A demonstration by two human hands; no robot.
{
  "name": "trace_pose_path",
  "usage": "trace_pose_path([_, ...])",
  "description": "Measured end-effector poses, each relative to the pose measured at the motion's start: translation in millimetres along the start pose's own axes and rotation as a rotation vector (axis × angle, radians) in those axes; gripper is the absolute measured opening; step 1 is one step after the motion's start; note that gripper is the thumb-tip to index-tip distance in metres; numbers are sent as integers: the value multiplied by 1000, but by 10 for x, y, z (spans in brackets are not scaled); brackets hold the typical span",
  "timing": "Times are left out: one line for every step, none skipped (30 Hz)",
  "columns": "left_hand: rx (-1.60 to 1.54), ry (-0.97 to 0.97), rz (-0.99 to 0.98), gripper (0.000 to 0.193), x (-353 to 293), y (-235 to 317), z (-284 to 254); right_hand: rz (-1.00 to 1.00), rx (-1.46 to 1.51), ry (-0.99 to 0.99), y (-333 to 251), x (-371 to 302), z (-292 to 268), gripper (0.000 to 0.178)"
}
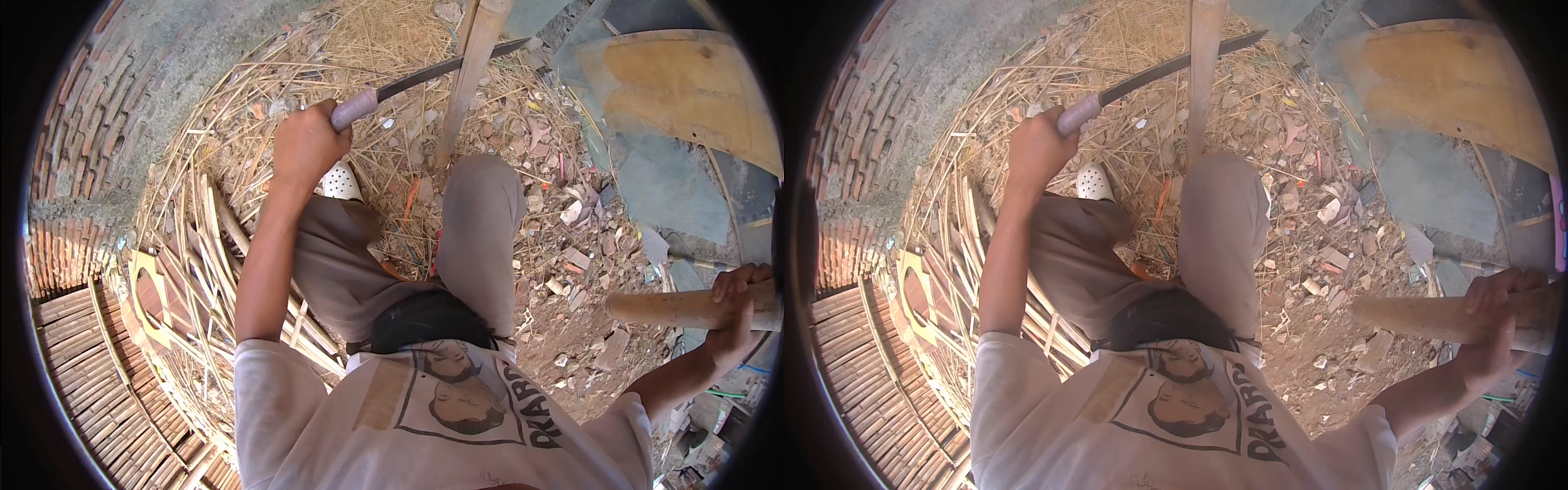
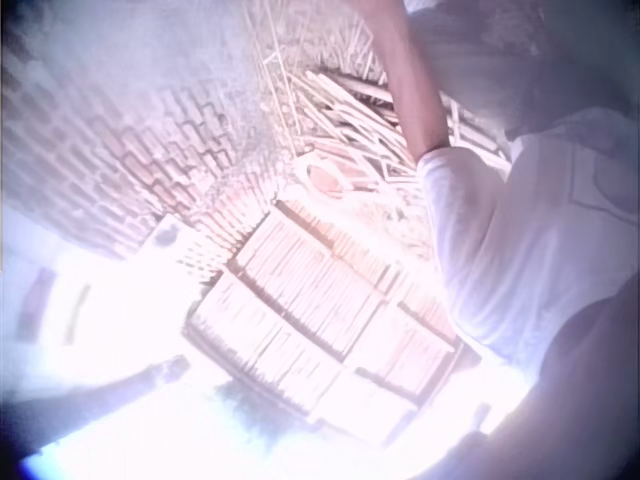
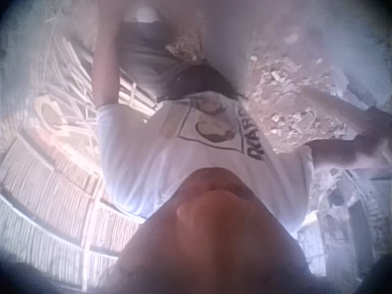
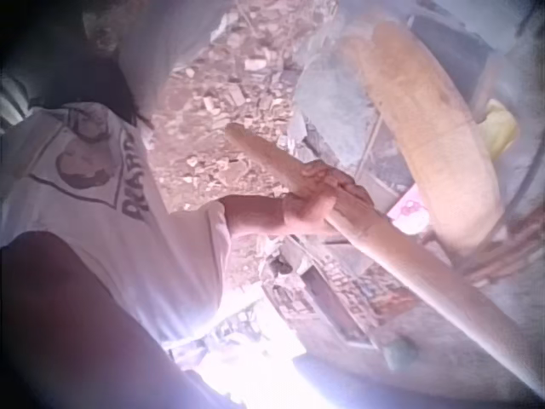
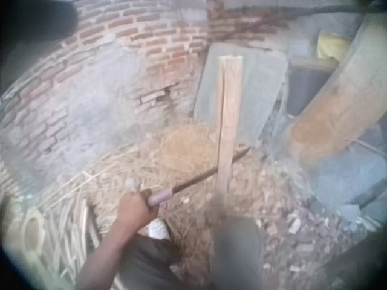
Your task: The person sits on the ground and uses a machete and a wooden mallet to split long bamboo poles into thin strips. They repeatedly strike the machete blade with the mallet to drive it through the bamboo, separating the material into usable slats.
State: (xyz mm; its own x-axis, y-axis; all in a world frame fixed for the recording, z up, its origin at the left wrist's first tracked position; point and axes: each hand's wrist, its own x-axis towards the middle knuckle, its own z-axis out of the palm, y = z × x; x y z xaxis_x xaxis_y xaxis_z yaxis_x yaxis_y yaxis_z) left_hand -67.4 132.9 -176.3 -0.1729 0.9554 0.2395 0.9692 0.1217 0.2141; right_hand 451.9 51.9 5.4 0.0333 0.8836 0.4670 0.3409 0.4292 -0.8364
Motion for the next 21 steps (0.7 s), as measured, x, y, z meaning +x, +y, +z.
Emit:
trace_pose_path([3,8,3,17,1,4,7,-39,58,36,140,33,110,32])
trace_pose_path([5,16,4,17,0,7,14,-79,118,70,284,61,228,33])
trace_pose_path([1,7,6,17,-2,20,28,-85,123,145,499,-25,512,31])
trace_pose_path([7,4,4,17,-7,37,10,-51,19,152,771,-177,784,28])
trace_pose_path([5,2,15,17,21,59,5,162,-107,99,911,-400,1091,26])
trace_pose_path([16,-7,20,17,30,76,-13,502,-301,-58,1449,-803,1059,24])
trace_pose_path([29,-19,32,17,44,108,-28,792,-321,-331,1623,-1050,1211,27])
trace_pose_path([37,-28,40,17,64,122,-50,1039,-320,-539,1877,-1292,1202,30])
trace_pose_path([-3,-47,58,17,38,100,85,1017,-276,-476,1865,-1449,1190,32])
trace_pose_path([-31,-50,58,17,-25,58,360,1007,-137,-393,1631,-1389,1179,35])
trace_pose_path([-53,-77,72,17,-65,69,513,1017,-148,-417,1497,-1174,1039,37])
trace_pose_path([-79,-96,61,17,-138,129,531,1066,-169,-434,1243,-1072,830,39])
trace_pose_path([-104,-101,59,17,-157,228,561,1017,-190,-367,962,-939,699,38])
trace_pose_path([-123,-97,50,17,-141,268,572,958,-206,-308,745,-760,598,36])
trace_pose_path([-119,-102,75,17,-122,257,572,836,-160,-199,546,-654,489,35])
trace_pose_path([-121,-104,100,17,-39,278,551,710,-119,-91,388,-574,346,34])
trace_pose_path([-143,-109,129,17,26,280,602,562,-149,-19,221,-520,156,34])
trace_pose_path([-157,-100,126,15,14,291,630,388,-267,41,197,-475,-56,37])
trace_pose_path([-150,-93,130,14,9,290,626,293,-219,149,101,-398,59,34])
trace_pose_path([-145,-85,132,14,-12,281,629,215,-77,108,223,-324,15,30])
trace_pose_path([-149,-82,136,14,-40,269,650,139,53,67,323,-245,-7,27])
